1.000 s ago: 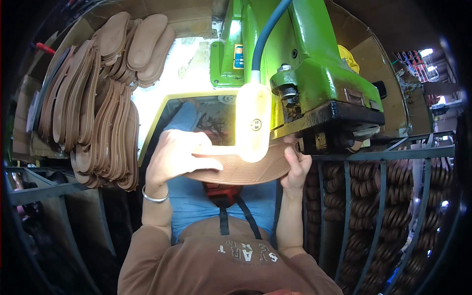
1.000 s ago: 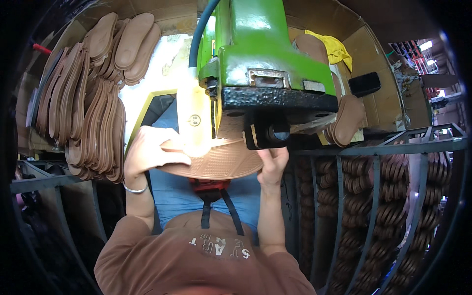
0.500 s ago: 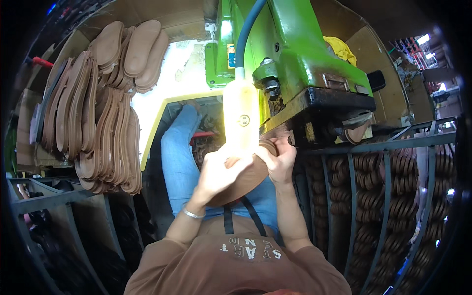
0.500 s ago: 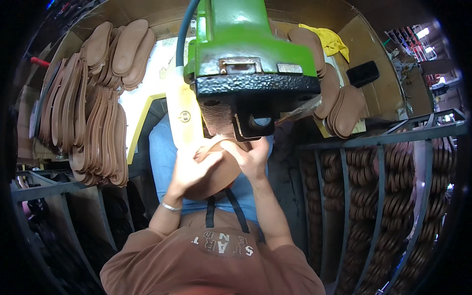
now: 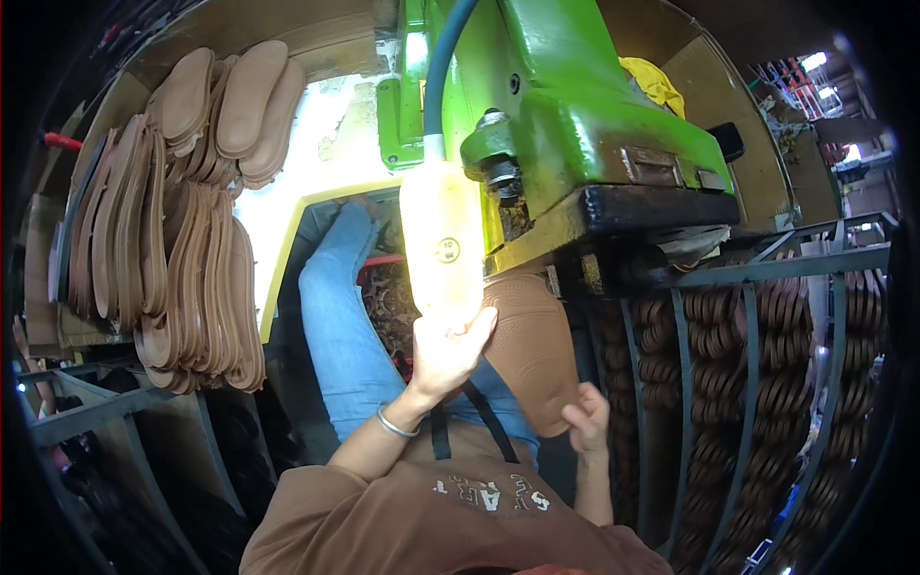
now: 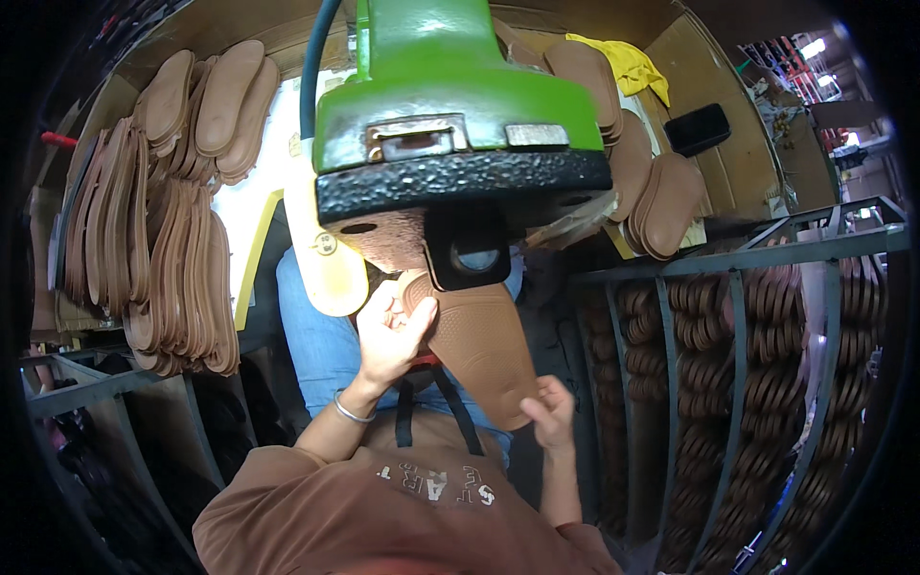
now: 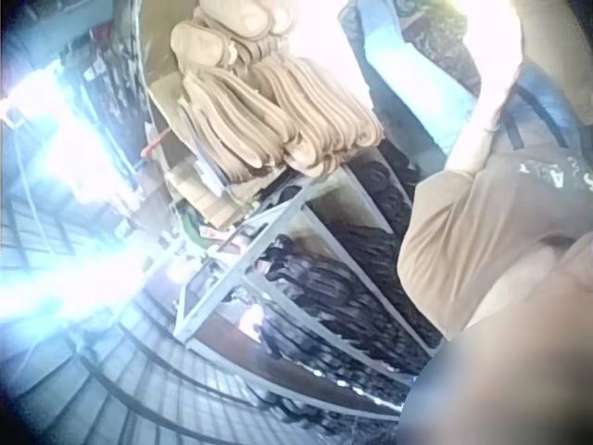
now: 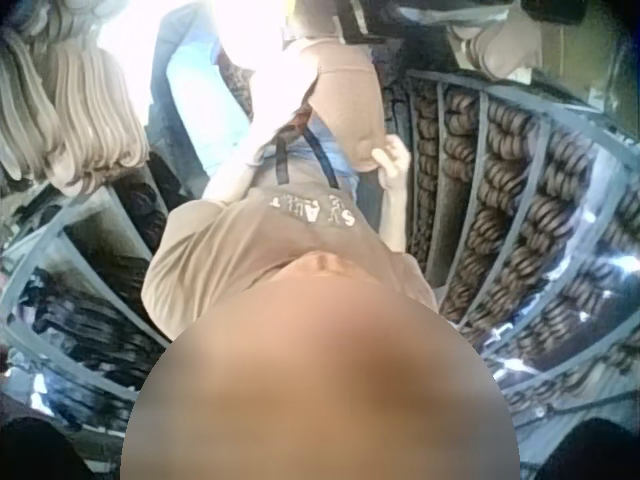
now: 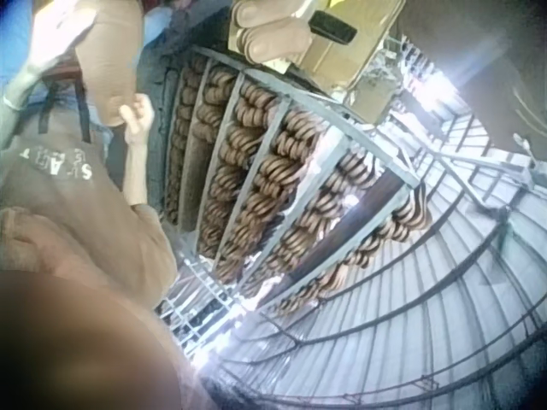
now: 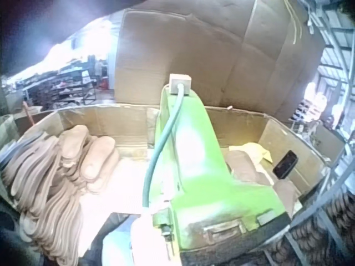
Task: Manually fitting, checking, or edge-smoothing pre-cut shoe soles/insoles using a specific manufacturing workbench fixture or guide.
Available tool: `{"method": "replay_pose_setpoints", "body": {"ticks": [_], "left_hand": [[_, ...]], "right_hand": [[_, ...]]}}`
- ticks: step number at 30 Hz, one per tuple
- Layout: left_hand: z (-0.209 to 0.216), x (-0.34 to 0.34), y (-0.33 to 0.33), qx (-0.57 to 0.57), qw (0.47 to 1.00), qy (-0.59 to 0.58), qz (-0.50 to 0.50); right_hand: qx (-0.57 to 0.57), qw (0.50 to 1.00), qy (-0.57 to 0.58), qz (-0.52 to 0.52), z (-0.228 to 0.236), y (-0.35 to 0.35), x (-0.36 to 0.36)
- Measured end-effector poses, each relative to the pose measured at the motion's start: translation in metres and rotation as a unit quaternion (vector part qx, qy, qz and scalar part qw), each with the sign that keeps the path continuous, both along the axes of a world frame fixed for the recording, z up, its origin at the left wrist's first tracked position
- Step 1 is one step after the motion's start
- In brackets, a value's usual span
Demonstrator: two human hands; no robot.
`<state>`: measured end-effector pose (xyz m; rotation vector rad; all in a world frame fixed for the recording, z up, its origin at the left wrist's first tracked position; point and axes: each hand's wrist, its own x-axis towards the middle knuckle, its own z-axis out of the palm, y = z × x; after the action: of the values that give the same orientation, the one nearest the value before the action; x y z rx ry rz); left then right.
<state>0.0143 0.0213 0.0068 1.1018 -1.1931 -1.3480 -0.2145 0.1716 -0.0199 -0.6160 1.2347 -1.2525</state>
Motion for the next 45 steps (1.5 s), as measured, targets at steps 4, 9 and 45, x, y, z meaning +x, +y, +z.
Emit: {"method": "replay_pose_setpoints", "body": {"ticks": [4,9,45], "left_hand": [[0.002,0.007,0.003,0.049,0.997,0.063,-0.006],[0.021,0.023,0.001,0.016,0.994,0.102,0.033],[-0.008,-0.013,-0.015,-0.046,0.993,0.077,0.076]], "right_hand": [[-0.059,0.996,0.019,-0.058,0.023,-0.033,-0.027],[-0.089,0.993,0.055,-0.053,0.045,-0.094,-0.035],[-0.034,0.983,-0.133,-0.121,-0.018,-0.027,0.0]]}}
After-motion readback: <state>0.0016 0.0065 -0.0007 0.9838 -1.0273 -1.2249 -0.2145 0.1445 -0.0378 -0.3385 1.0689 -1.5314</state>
